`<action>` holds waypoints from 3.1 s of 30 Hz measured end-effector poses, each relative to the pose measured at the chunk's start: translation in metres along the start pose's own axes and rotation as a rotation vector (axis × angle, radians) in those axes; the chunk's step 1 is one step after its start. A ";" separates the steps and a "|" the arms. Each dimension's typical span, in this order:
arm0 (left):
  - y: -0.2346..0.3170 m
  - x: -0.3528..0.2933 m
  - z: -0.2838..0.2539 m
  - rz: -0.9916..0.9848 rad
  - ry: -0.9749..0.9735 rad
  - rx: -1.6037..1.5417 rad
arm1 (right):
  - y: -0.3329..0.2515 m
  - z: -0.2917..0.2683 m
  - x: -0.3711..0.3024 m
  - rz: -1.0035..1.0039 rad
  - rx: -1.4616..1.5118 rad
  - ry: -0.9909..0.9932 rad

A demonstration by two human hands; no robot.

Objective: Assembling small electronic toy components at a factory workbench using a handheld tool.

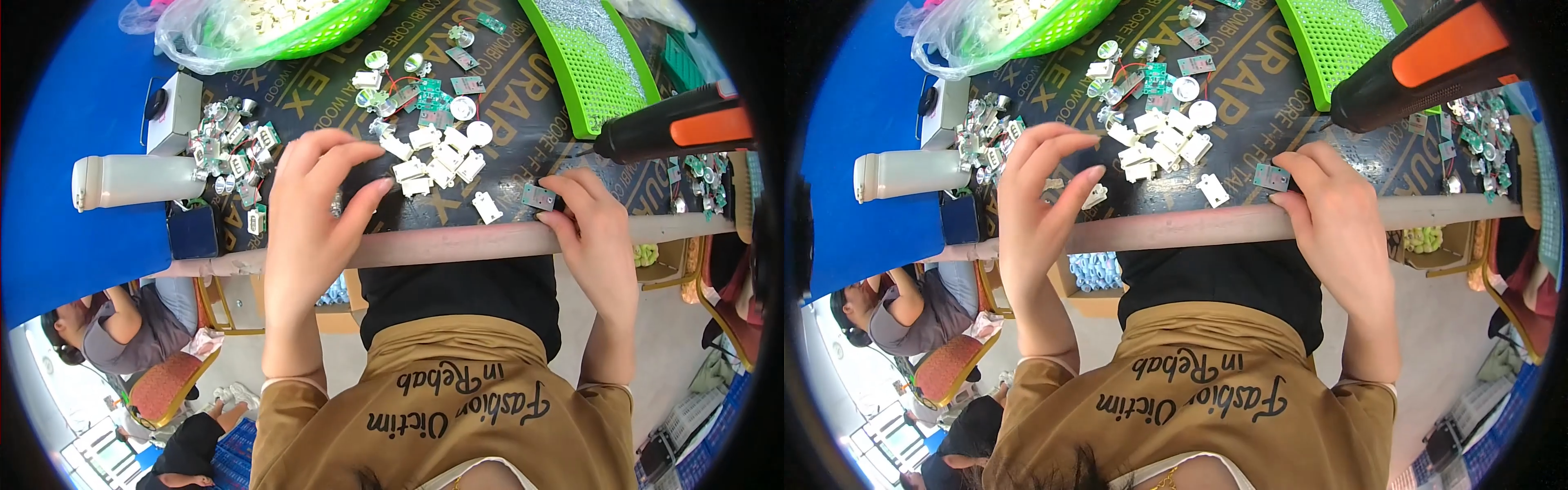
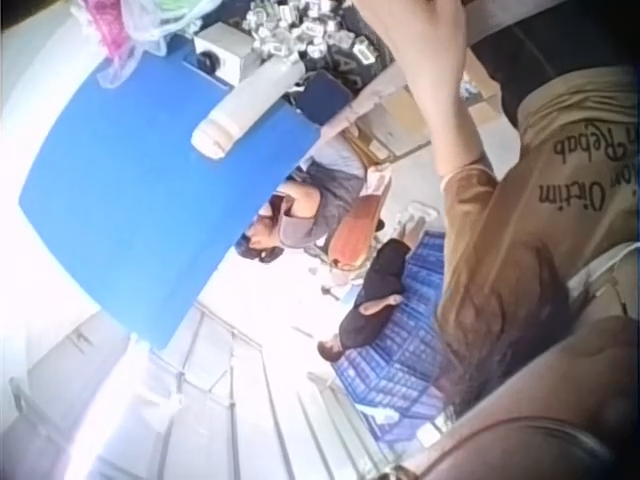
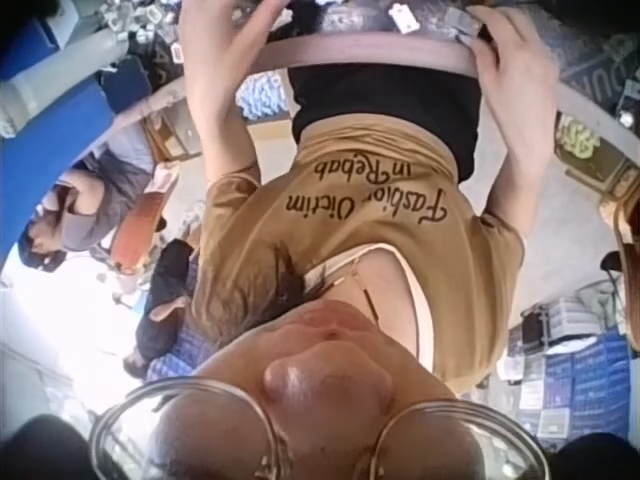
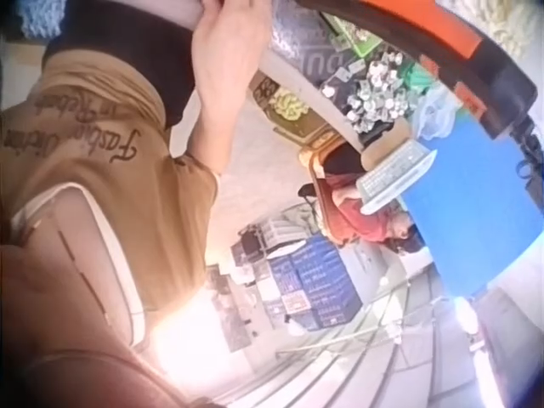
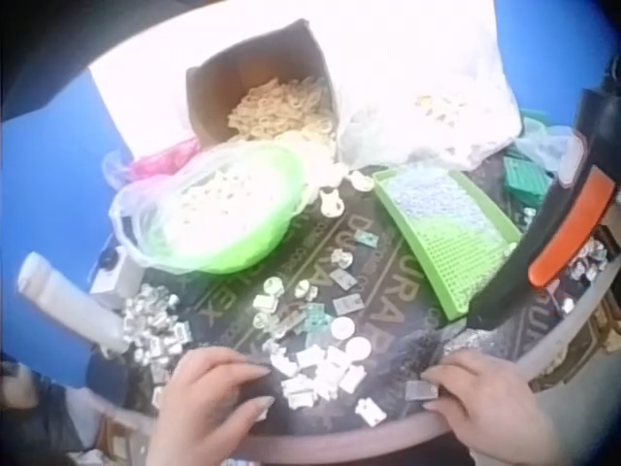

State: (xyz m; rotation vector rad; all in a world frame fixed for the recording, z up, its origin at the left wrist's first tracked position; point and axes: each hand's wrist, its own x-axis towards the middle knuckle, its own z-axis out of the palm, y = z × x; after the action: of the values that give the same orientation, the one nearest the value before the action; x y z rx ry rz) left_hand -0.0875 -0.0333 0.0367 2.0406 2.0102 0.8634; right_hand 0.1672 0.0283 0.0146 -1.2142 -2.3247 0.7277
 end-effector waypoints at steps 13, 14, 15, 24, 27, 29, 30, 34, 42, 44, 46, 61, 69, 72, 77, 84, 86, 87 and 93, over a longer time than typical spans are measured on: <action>0.000 0.063 0.019 0.286 -0.199 0.219 | 0.001 0.001 0.005 -0.121 -0.140 0.063; 0.001 0.064 0.018 0.286 -0.201 0.220 | 0.001 0.001 0.005 -0.120 -0.138 0.063; 0.002 0.064 0.018 0.253 -0.253 0.227 | 0.001 0.001 0.006 -0.118 -0.172 0.058; 0.004 0.056 0.033 0.218 -0.265 0.193 | 0.007 0.003 0.004 -0.154 -0.130 0.052; 0.009 0.056 0.029 0.095 -0.216 0.073 | 0.008 0.004 0.003 -0.095 -0.005 0.053; 0.010 0.054 0.025 -0.228 -0.236 -0.398 | 0.006 0.003 0.001 -0.044 0.095 0.068; 0.008 0.050 0.024 -0.292 -0.271 -0.699 | -0.001 0.002 0.000 -0.031 0.266 0.096; 0.014 0.032 0.028 -0.481 -0.470 -1.490 | -0.011 0.002 -0.001 -0.166 0.562 0.220; 0.025 0.011 0.037 -0.532 -0.605 -1.870 | -0.024 -0.004 0.014 -0.293 0.419 0.160; 0.026 0.006 0.039 -0.537 -0.608 -1.914 | -0.026 -0.004 0.015 -0.338 0.365 0.159; 0.027 0.003 0.042 -0.514 -0.634 -1.978 | -0.027 -0.004 0.016 -0.336 0.372 0.176; 0.041 -0.012 0.053 -0.083 0.036 -0.961 | -0.030 0.013 0.011 -0.138 0.573 0.182; 0.038 -0.015 0.050 0.082 0.059 -0.797 | -0.033 0.011 0.015 -0.199 0.421 0.124; 0.040 -0.015 0.046 0.123 0.018 -0.745 | -0.034 0.008 0.016 -0.233 0.389 0.109; 0.045 -0.018 0.044 0.044 -0.026 -0.832 | -0.034 0.005 0.013 -0.244 0.336 0.124; 0.046 -0.019 0.050 0.043 0.003 -1.072 | -0.039 0.006 0.012 -0.224 0.354 0.152; 0.049 -0.018 0.046 0.025 -0.030 -1.162 | -0.040 0.007 0.011 -0.259 0.322 0.188; 0.051 -0.017 0.044 -0.025 -0.034 -1.210 | -0.040 0.007 0.011 -0.257 0.321 0.190; 0.048 -0.016 0.049 -0.207 -0.047 -1.350 | -0.038 0.018 0.011 -0.338 0.243 0.237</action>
State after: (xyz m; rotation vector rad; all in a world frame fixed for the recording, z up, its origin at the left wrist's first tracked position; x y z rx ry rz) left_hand -0.0211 -0.0394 0.0151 1.0118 0.9654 1.4819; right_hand 0.1274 0.0142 0.0255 -0.7334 -2.0992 0.6805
